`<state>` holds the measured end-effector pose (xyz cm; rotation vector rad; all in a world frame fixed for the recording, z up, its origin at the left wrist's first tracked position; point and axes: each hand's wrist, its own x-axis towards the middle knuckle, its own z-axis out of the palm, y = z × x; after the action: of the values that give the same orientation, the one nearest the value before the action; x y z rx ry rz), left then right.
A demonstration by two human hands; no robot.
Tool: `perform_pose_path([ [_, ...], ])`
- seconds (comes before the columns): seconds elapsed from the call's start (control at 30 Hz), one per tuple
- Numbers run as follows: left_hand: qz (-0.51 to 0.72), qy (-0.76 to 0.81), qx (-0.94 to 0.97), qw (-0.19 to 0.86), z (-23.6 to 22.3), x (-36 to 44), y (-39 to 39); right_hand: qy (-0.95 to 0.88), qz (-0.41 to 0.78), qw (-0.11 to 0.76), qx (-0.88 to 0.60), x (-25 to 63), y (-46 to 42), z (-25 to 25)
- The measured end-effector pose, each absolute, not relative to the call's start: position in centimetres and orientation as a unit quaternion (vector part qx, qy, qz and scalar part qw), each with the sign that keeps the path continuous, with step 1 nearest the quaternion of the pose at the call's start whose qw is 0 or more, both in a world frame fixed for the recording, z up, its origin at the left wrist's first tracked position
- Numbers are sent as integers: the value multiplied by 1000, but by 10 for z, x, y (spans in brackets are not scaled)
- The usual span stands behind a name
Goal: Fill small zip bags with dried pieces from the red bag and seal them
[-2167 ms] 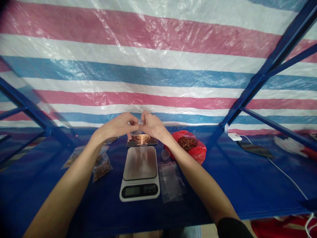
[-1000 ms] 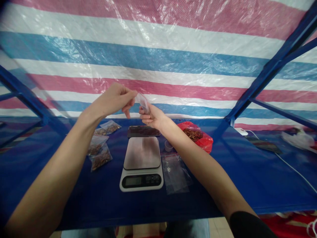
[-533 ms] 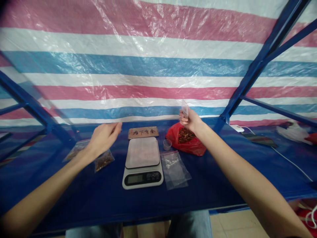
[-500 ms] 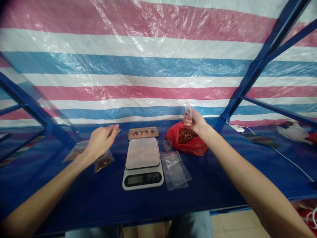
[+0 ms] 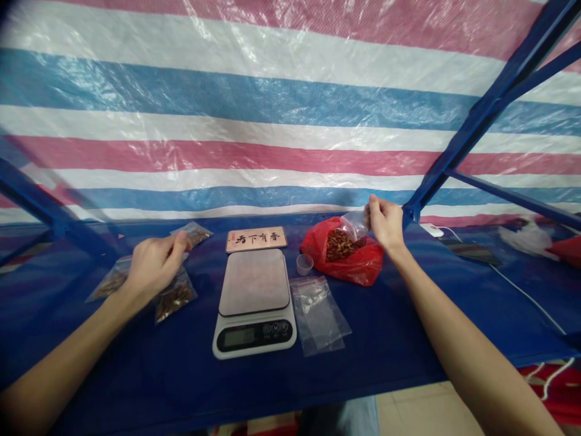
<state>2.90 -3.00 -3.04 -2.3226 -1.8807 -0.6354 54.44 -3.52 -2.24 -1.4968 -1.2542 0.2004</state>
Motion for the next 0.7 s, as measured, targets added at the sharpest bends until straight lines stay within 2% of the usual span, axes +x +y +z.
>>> perform_pose_path([
  [0.07,-218,-615,-757,42,-29,26,-30,-598,-29,490,-633,538,-44,-16],
  [0.13,-226,-613,-756,39,-27,24,-31,-648,-92,430,-622,532,-52,-9],
  [0.3,-235,-609,-757,24,-24,27,-33,-700,-156,323,-618,523,-63,0],
  [0.43,-240,-610,-755,16,-24,29,-34,-710,-186,292,-614,524,-65,1],
  [0.57,-239,-611,-755,11,-24,29,-33,-716,-177,307,-601,523,-63,2],
  [0.7,-235,-617,-751,7,-23,29,-32,-760,-19,279,-586,523,-59,4],
])
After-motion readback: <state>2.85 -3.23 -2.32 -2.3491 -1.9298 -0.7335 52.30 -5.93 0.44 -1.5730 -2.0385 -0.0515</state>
